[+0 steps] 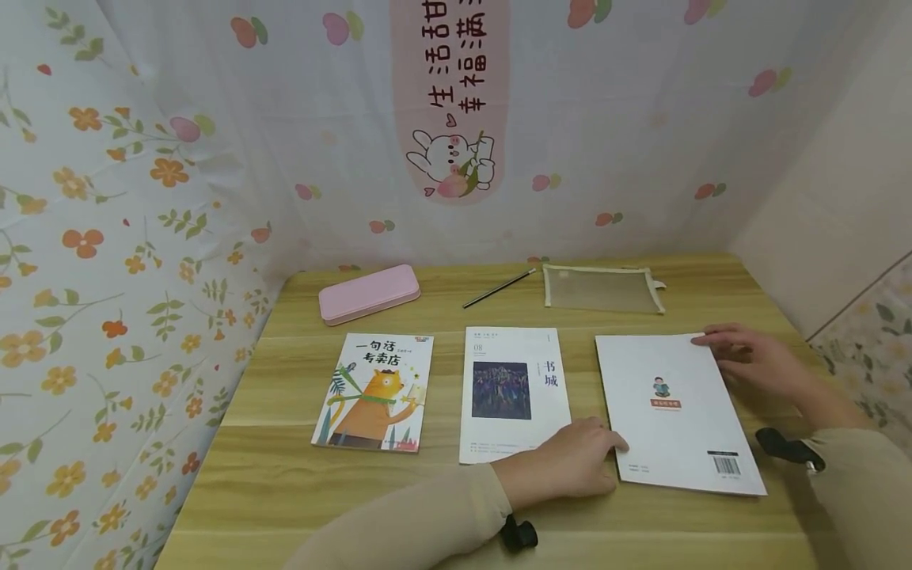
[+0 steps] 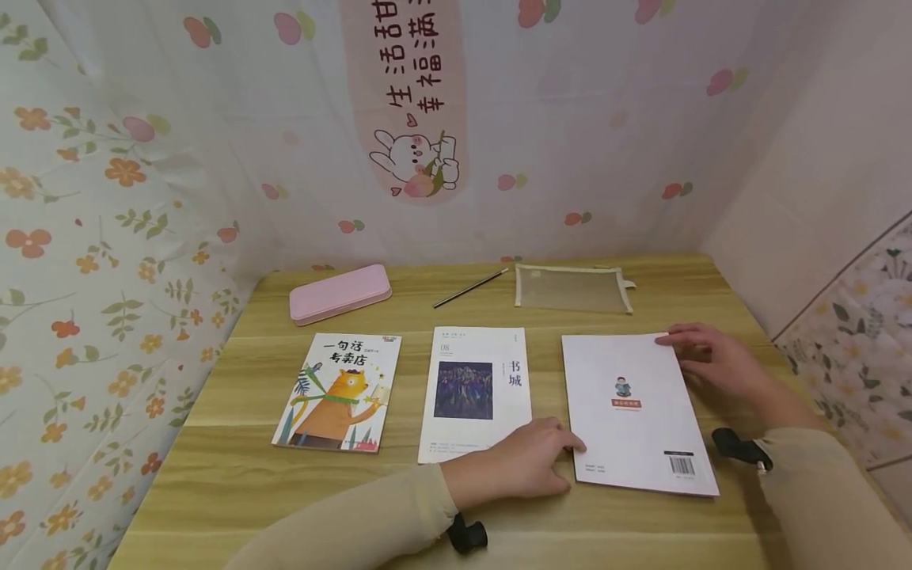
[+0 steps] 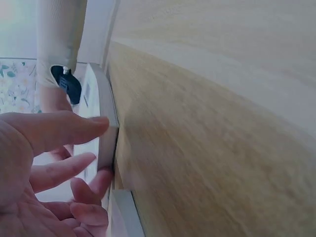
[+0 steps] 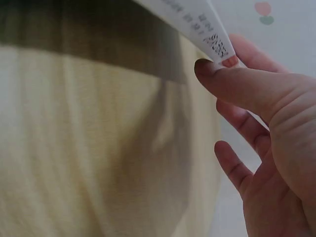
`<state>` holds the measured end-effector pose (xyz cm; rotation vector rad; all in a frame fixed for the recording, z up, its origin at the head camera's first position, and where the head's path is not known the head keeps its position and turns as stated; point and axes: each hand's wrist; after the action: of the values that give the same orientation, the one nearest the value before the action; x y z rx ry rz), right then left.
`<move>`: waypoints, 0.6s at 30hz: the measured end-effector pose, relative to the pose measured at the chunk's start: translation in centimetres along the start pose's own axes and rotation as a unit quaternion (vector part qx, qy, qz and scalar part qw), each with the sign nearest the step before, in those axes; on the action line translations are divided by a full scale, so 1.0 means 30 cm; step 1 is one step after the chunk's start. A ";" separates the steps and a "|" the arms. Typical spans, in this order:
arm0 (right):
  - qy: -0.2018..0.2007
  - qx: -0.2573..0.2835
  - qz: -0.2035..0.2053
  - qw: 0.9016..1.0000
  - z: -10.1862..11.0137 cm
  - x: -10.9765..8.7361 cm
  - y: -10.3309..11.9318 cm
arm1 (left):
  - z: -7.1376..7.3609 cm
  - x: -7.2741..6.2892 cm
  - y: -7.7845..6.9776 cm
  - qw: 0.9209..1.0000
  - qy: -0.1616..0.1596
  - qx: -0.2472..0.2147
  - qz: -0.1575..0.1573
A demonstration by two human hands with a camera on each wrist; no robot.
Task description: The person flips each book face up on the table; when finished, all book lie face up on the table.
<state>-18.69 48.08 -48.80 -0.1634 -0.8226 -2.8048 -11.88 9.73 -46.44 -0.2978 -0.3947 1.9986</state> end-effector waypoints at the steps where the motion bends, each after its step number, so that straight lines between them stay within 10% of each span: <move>1: -0.001 -0.006 0.009 1.000 0.004 0.002 0.002 | -0.001 -0.002 0.003 1.000 -0.002 -0.006 -0.002; 18: -0.009 -0.046 0.015 0.999 0.042 -0.006 0.030 | -0.045 -0.006 -0.020 0.995 -0.064 -0.014 0.075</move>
<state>-18.26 48.05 -47.31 -0.2151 -0.6902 -2.8185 -10.81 10.01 -47.42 -0.2236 -0.4945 2.1685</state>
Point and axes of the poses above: each hand's wrist, its own x-axis towards the middle knuckle, its own z-axis out of the back of the hand, y = z × x, and after that the axes turned 11 degrees about -z, right-handed
